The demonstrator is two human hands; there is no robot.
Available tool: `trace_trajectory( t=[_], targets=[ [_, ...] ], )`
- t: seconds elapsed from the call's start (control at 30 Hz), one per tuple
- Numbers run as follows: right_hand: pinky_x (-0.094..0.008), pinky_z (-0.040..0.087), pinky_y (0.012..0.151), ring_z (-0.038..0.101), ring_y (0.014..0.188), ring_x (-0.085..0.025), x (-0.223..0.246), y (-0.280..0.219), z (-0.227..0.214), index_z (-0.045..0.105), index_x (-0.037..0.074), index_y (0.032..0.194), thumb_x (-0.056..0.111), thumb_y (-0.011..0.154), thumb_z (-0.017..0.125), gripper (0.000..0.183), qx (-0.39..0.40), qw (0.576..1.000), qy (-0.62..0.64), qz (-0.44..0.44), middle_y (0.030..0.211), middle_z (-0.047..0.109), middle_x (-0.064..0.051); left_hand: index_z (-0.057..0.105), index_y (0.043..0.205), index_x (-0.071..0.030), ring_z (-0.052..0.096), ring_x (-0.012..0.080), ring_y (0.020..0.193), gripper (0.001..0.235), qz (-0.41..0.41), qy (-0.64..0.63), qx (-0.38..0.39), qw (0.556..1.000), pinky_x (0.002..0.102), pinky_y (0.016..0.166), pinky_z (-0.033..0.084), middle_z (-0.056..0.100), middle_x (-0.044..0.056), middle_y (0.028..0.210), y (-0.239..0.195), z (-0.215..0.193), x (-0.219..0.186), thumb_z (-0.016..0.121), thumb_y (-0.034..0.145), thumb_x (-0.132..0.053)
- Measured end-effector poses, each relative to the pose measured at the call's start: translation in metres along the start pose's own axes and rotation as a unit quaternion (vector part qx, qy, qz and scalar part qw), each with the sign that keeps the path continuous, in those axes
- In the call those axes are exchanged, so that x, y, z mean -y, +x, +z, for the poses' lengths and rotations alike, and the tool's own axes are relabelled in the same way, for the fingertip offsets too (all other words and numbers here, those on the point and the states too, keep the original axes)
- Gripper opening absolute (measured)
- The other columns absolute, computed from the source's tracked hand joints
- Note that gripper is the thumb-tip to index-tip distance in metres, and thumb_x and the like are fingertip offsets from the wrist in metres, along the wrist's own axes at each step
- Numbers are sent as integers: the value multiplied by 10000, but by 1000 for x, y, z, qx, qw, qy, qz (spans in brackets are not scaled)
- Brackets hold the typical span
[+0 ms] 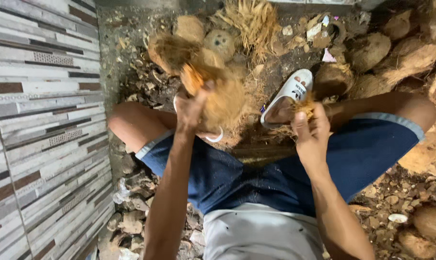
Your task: The person sits cross-legged on a tiled floor and manually removes the fibrous husk from several coconuts. They pull away the fibers by hand, rotating the coconuts to access different sides, and place the removed husk material on the floor.
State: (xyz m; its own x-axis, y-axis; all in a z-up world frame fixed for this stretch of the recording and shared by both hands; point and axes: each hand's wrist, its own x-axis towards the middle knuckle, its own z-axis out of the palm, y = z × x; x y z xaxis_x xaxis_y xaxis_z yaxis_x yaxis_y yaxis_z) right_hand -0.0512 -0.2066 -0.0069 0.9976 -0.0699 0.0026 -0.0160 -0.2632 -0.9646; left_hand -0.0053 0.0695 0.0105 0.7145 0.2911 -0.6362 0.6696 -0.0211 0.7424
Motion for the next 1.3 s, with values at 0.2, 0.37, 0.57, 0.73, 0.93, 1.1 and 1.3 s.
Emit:
trace_trajectory(
  t=[0.2,0.37,0.57,0.73,0.93,1.1,1.3],
  targets=[
    [-160,447,657,445,672,19,0,22,20,542,127,1041,171,1074,430,124,32,992,52,114,803,461,85,557,1361,-77,672,402,1090,1008,-17,58,-54,997,515,929,557,665,240,1203,5,11,22,856,581,-640],
    [-212,352,556,390,547,-63,-39,37,37,545,75,1021,120,1065,480,91,60,982,52,171,677,454,7,339,1500,2,433,438,1359,1103,-41,96,-7,995,586,1120,387,414,301,1476,19,15,32,850,682,-533],
    [-284,430,573,549,567,-161,-27,67,75,572,5,1101,156,973,658,216,58,965,28,253,713,604,-93,386,1477,0,445,459,1347,978,-31,80,-20,996,598,1103,394,438,316,1453,21,26,2,844,724,-425],
    [-359,427,733,561,804,-228,-68,94,86,573,20,1069,123,843,801,337,44,965,-47,253,874,592,-112,419,1468,-66,442,432,1353,1030,-72,76,-14,994,592,1099,406,468,271,1444,33,28,23,851,653,-524],
    [-371,462,821,589,871,-222,-90,116,108,649,104,1108,215,940,682,205,21,936,-105,336,918,632,-102,387,1512,-125,382,441,1385,1071,-94,89,-9,992,617,1105,361,408,271,1487,41,32,30,819,649,-588],
    [-411,486,915,641,976,-286,-174,134,108,689,130,1164,367,1017,578,300,49,912,-154,377,1010,668,-148,609,1306,-113,613,415,1168,845,33,23,-71,997,530,970,492,628,242,1221,47,40,51,920,541,-289],
    [-307,389,550,446,636,-148,-192,180,133,633,87,1013,271,1052,517,221,77,883,-143,441,801,573,-67,536,1275,-122,703,235,1014,842,106,63,-43,991,371,859,660,689,98,1131,49,36,52,707,657,-668]
  ],
)
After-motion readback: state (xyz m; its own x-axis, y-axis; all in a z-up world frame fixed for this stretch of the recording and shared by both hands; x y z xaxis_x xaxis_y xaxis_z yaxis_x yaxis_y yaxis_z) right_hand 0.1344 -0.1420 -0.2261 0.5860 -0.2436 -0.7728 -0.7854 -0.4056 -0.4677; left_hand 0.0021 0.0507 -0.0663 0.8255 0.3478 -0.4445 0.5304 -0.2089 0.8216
